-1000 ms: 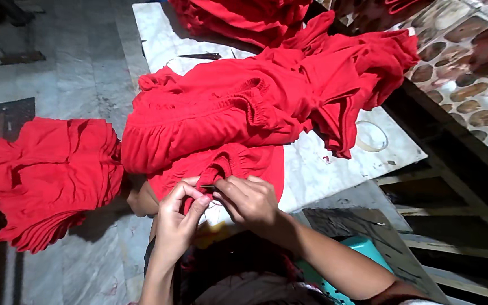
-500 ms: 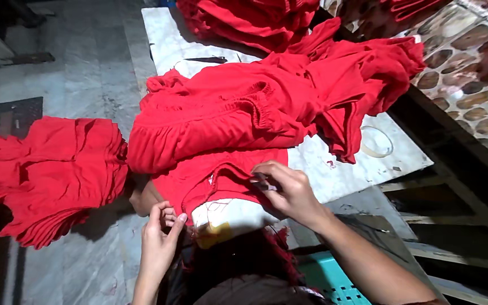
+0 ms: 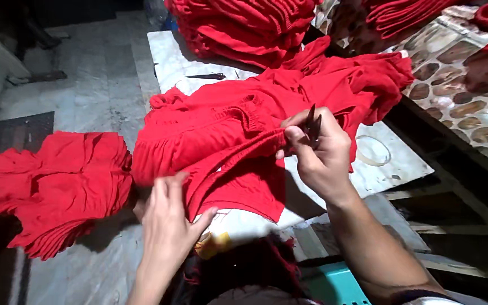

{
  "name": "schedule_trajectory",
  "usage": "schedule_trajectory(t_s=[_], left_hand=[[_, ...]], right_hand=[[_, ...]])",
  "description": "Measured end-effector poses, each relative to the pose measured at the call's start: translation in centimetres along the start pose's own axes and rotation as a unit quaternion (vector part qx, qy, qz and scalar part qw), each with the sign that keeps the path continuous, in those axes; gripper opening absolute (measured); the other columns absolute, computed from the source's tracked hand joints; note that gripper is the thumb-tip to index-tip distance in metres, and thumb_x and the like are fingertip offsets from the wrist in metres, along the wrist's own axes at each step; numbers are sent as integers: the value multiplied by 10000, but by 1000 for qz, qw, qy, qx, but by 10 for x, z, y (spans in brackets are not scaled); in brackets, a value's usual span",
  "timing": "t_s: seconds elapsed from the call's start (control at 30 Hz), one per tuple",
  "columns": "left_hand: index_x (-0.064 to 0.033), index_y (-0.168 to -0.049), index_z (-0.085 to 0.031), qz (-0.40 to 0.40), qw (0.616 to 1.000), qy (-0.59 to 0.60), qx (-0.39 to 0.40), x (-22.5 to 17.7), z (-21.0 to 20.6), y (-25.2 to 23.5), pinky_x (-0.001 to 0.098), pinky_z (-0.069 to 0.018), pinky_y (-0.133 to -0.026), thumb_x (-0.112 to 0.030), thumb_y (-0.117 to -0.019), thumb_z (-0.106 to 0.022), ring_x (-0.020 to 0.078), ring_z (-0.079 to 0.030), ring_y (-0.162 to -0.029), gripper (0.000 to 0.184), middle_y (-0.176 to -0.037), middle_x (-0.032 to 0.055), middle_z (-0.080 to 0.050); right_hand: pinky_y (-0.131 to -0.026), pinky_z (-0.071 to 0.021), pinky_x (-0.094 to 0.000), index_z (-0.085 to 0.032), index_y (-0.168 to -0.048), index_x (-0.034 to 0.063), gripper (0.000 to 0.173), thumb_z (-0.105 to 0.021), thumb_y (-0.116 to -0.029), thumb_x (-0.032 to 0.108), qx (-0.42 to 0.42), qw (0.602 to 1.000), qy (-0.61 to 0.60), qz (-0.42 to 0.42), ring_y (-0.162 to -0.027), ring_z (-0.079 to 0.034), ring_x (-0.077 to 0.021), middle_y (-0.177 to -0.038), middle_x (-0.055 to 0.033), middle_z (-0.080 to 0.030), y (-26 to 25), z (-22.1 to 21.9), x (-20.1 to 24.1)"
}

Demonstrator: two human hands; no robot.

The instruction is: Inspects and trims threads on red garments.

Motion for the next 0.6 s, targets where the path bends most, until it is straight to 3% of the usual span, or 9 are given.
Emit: schedule_trajectory(t_s=[0.07, 0.13, 0.23, 0.27, 0.33, 0.4, 0.47, 0.53, 0.6], left_hand=[[41, -1054, -710, -8, 998, -59, 19, 14, -15, 9, 595, -541, -681, -216, -758, -741, 463, -675, -897, 393, -1022, 265, -666], [35, -980, -720, -18, 998, -56, -4, 23, 7, 7, 538, -549, -710, -131, -828, -636, 377, -698, -851, 241, -934, 211, -700], [67, -951, -705, -43, 996, -21, -82, 26, 49, -17, 421, -519, -762, -115, -901, -561, 262, -671, -842, 237, -894, 190, -693], [103, -987, -683, -33, 994, -5, -107, 32, 55, -31, 436, -515, -803, -82, -910, -564, 286, -665, -888, 233, -938, 230, -683], [113, -1153, -607, 37, 992, 22, -120, 61, 43, -62, 473, -500, -932, -146, -1009, -543, 340, -629, -1070, 302, -1131, 285, -633], [119, -1357, -494, 132, 983, 101, -81, 101, 2, -86, 525, -424, -1064, -167, -1044, -506, 411, -523, -1270, 423, -1342, 339, -526], [81, -1451, -421, 215, 956, 188, -71, 128, -38, -86, 487, -372, -1137, -183, -1085, -441, 347, -484, -1358, 452, -1446, 302, -482], [50, -1479, -407, 224, 953, 182, -92, 129, -39, -71, 535, -365, -1136, -206, -1075, -464, 367, -462, -1381, 481, -1480, 286, -459], [65, -1463, -410, 169, 971, 108, -130, 111, -15, -50, 551, -354, -1136, -207, -1019, -532, 402, -421, -1395, 536, -1490, 298, -427]], right_hand=[[-657, -558, -112, -551, -1060, -12, 112, -499, -1051, 87, -8, 1000, -4, -6, -723, -610, 72, -938, 10, -611, 0, 8, -7], [-702, -534, -91, -540, -1070, 1, 96, -496, -1051, 83, -21, 1000, -17, -8, -770, -591, 93, -961, 31, -602, -4, 13, -11], [-792, -490, -109, -544, -1107, -17, 137, -482, -1049, 90, -26, 1000, 0, 5, -929, -584, 50, -1104, -28, -606, -11, 3, -12], [-874, -501, -163, -553, -1132, -40, 167, -479, -1044, 81, -18, 999, 35, 10, -1042, -597, -23, -1192, -89, -597, -17, -7, -15], [-1074, -451, -434, -610, -1229, -66, 276, -497, -997, 31, 24, 993, 113, -6, -1301, -535, -333, -1400, -262, -532, -27, -39, -38], [-1114, -285, -708, -586, -1417, 46, 436, -516, -987, 39, 102, 979, 163, -65, -1437, -358, -527, -1577, -259, -407, -25, -74, -80], [-1123, -205, -765, -467, -1552, 146, 521, -500, -1034, 117, 166, 965, 177, -98, -1512, -266, -490, -1669, -163, -302, -17, -86, -98], [-1151, -203, -740, -412, -1590, 186, 545, -491, -1052, 142, 182, 963, 161, -113, -1544, -231, -430, -1707, -103, -229, -10, -77, -93], [-1149, -281, -683, -458, -1556, 127, 526, -496, -1031, 123, 121, 975, 164, -86, -1508, -295, -446, -1677, -189, -258, -2, -59, -80]])
Point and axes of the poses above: each hand's wrist, its own y-axis away from the middle knuckle, its own z-axis out of the back of the hand, x = y × z, the point moved 10 cm from there along -y, towards the middle knuckle
